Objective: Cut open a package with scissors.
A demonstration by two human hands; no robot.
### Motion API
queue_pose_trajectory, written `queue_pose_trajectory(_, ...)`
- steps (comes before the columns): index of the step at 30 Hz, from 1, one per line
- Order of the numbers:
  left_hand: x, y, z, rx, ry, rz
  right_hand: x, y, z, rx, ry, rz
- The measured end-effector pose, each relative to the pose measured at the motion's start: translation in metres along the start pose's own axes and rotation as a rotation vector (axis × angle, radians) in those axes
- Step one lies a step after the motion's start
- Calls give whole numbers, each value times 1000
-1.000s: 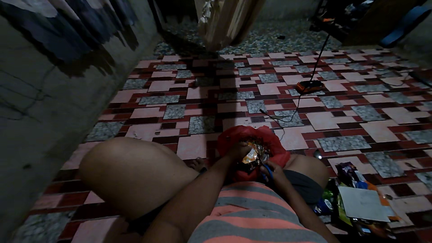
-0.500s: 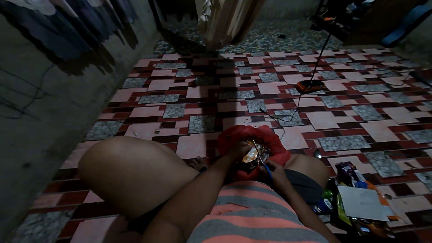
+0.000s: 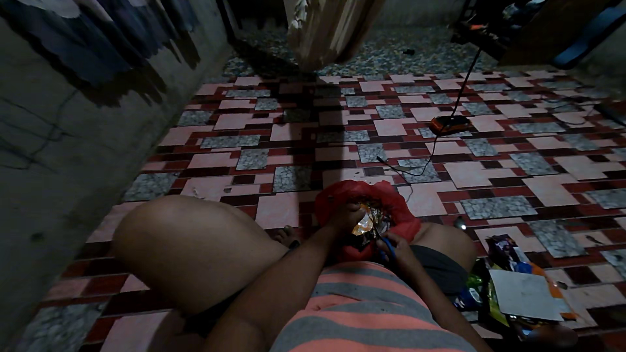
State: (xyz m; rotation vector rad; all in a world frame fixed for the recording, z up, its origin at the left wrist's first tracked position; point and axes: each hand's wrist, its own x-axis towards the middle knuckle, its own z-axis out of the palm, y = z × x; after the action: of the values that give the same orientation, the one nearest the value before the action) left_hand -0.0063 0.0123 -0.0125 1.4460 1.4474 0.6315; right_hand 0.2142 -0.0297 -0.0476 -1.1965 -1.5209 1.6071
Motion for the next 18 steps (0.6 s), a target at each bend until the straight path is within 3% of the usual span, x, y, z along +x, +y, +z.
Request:
queue_pose_trajectory(14,-5,8,1,32,-57,-29,1,1,3,-44,56,-38)
queue_pose_trajectory(18,-3,1,9,-122,-79,-59,1,0,5,-37,72,-25)
